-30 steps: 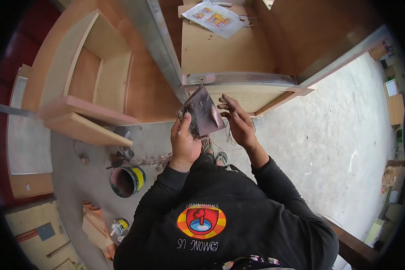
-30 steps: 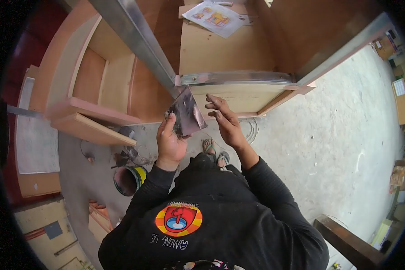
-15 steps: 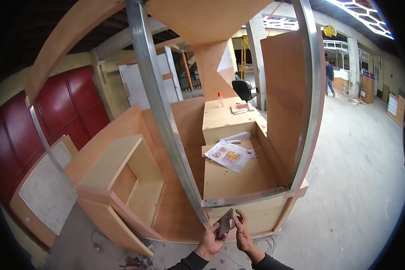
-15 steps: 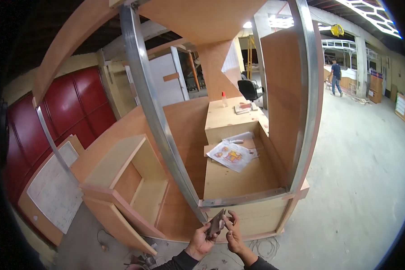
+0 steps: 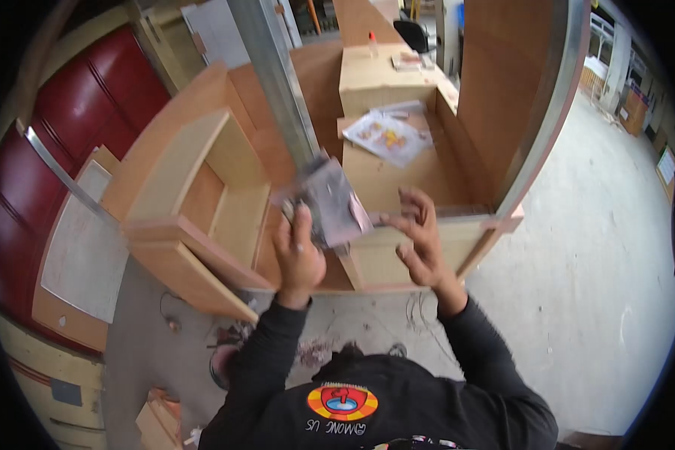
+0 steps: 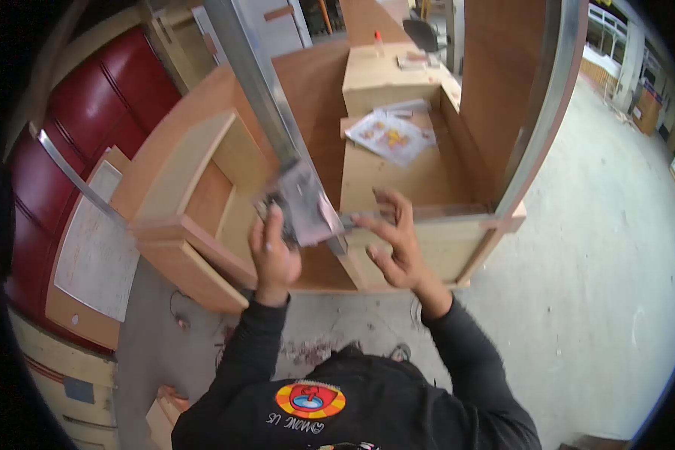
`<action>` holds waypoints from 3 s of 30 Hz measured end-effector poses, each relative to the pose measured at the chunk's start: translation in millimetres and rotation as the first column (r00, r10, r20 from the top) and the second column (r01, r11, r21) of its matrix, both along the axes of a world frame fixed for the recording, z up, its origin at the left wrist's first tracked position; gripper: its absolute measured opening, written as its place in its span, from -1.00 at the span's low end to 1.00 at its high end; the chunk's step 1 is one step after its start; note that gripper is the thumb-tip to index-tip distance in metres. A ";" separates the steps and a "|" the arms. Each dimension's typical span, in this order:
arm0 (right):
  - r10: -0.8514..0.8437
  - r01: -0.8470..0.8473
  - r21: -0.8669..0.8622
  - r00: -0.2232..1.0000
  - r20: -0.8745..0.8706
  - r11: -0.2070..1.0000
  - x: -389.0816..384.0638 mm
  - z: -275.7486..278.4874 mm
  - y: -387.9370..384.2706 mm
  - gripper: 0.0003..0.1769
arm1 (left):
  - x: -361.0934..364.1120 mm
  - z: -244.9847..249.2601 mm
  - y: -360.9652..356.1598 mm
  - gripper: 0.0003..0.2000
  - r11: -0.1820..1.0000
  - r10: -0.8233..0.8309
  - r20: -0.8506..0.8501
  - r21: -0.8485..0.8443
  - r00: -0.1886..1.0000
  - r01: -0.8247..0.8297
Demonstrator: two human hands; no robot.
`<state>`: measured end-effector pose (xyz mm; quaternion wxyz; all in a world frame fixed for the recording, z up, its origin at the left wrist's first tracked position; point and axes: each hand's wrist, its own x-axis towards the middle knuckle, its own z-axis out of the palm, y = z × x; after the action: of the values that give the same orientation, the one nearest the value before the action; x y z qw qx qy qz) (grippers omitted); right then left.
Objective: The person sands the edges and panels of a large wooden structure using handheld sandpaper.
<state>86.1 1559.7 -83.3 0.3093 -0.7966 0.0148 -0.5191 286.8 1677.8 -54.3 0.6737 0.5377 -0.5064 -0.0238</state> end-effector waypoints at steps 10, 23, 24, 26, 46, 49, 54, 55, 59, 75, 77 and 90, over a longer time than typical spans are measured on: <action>-0.228 0.084 -0.447 0.933 -0.278 0.891 44.7 89.9 10.2 -0.20 | 32.9 34.2 17.6 -0.78 0.994 -0.022 -0.150 -0.109 0.988 0.006; -0.171 -0.002 -0.617 0.960 -0.222 0.787 128.0 91.5 15.5 -0.23 | 95.2 35.7 46.9 -0.69 0.988 0.071 -0.262 -0.112 0.962 -0.103; -0.065 -0.093 -0.584 0.968 -0.243 0.807 132.7 95.1 13.2 -0.26 | 100.1 35.0 51.5 -0.69 0.987 0.071 -0.240 -0.126 0.968 -0.103; 0.220 -0.312 -0.465 0.945 -0.242 0.828 146.0 107.9 2.3 -0.34 | 116.7 36.4 61.8 -0.69 0.963 0.174 -0.383 -0.127 0.907 -0.239; 0.720 -0.976 0.136 0.216 0.660 0.169 260.0 565.7 -157.2 -0.45 | 72.8 -7.6 86.9 -0.75 0.674 0.347 -0.630 -0.347 0.695 -0.652; 0.723 -0.945 0.247 0.322 0.611 0.213 258.7 573.1 -165.9 -0.41 | 77.7 -22.0 95.4 -0.73 0.700 0.384 -0.600 -0.306 0.702 -0.645; 0.700 -0.935 0.260 0.353 0.621 0.241 259.3 578.7 -161.1 -0.40 | 75.8 -26.5 97.0 -0.72 0.685 0.412 -0.591 -0.300 0.693 -0.664; 0.701 -0.936 0.257 0.351 0.621 0.240 258.2 577.9 -159.4 -0.40 | 73.5 -24.1 94.5 -0.72 0.684 0.413 -0.590 -0.303 0.694 -0.664; 0.702 -0.942 0.261 0.332 0.630 0.212 254.5 574.7 -154.5 -0.38 | 67.3 -20.4 87.3 -0.75 0.613 0.449 -0.613 -0.319 0.651 -0.723; 0.820 -0.956 0.037 0.271 0.505 0.293 257.5 580.3 -127.2 -0.17 | 75.5 -36.5 104.4 -0.77 0.721 0.342 -0.606 -0.321 0.718 -0.614; 0.813 -0.949 0.034 0.287 0.506 0.313 254.0 579.8 -120.0 -0.17 | 71.4 -31.8 104.4 -0.77 0.718 0.334 -0.610 -0.329 0.719 -0.613; 0.248 -0.526 0.359 0.767 0.592 0.771 226.2 557.5 -43.0 -0.10 | 97.4 -61.1 132.4 -0.75 0.717 0.350 -0.612 -0.312 0.709 -0.623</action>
<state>312.3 1516.8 474.1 0.6031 -0.5035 -0.1036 -0.6099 384.1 1810.2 -115.4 0.8775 0.4362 -0.1298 0.1514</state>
